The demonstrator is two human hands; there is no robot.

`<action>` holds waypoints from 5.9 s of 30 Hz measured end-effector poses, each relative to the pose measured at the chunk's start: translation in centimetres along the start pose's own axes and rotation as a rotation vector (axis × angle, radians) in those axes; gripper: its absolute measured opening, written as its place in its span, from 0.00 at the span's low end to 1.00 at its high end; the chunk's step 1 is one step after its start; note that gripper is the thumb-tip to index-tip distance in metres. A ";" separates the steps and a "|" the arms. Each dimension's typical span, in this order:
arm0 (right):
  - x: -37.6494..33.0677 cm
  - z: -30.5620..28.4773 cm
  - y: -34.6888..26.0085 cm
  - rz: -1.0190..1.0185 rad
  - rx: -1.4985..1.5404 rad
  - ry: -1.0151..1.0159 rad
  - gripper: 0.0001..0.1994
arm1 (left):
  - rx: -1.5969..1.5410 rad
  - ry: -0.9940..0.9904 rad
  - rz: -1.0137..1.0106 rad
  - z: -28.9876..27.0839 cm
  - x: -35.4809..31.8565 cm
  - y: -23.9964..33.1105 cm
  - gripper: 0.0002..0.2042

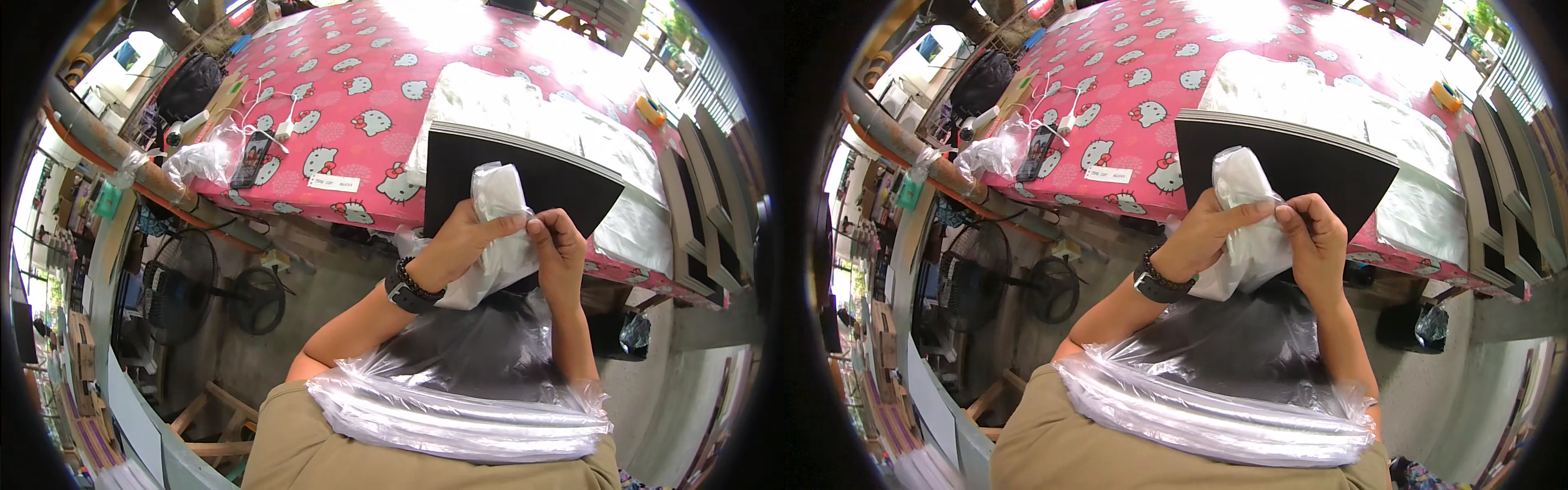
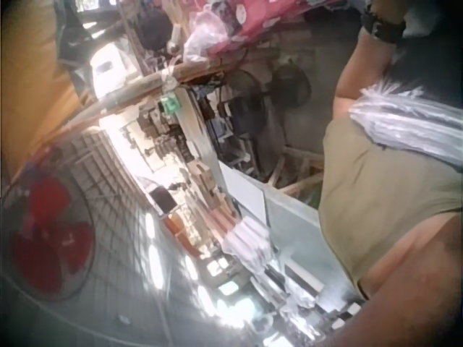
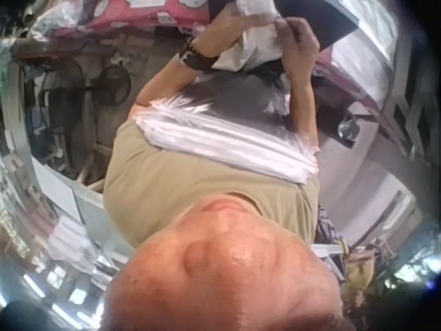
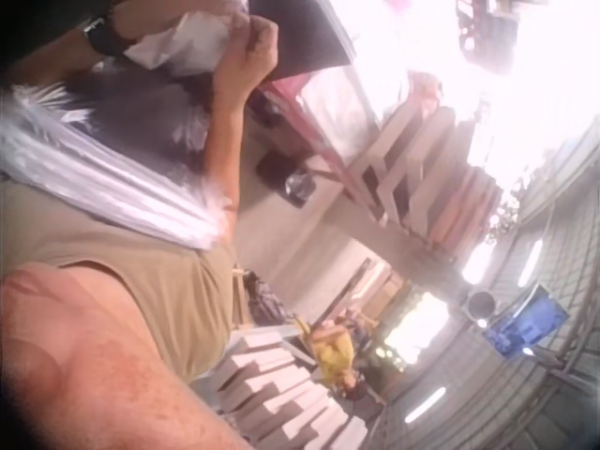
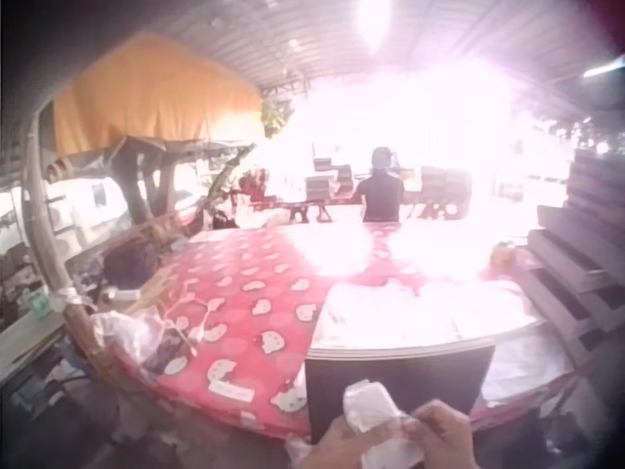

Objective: The person packages items into plastic bags. The person places white folders into clear plastic sleeves, smooths the plastic, and places the sleeved items onto a stack.

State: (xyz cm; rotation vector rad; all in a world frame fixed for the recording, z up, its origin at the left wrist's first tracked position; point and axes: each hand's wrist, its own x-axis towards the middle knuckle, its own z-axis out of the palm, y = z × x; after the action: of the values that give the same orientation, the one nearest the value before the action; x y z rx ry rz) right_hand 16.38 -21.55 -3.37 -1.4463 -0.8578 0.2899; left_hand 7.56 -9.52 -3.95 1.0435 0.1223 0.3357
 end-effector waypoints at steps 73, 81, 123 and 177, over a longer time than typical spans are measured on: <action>-3.1 -6.3 -1.8 0.134 -0.120 -0.262 0.04 | 1.855 0.150 0.561 -18.3 9.4 -0.5 0.24; -2.9 -3.4 -1.8 0.262 -0.102 -0.406 0.04 | 1.519 1.382 0.791 -19.9 15.9 9.9 0.19; -4.1 -9.1 -0.3 0.083 0.660 -0.922 0.15 | -0.565 0.134 0.251 -10.8 -6.7 1.6 0.28; -12.0 -10.4 15.8 0.742 0.375 0.055 0.09 | 0.281 0.342 -0.467 -18.6 -9.5 -14.6 0.08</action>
State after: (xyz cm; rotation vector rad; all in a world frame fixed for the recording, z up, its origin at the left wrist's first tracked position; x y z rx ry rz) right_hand 20.06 -34.72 -21.14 -1.3551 -0.1689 0.9105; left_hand -3.04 -3.93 -26.47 1.1901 0.7252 0.0672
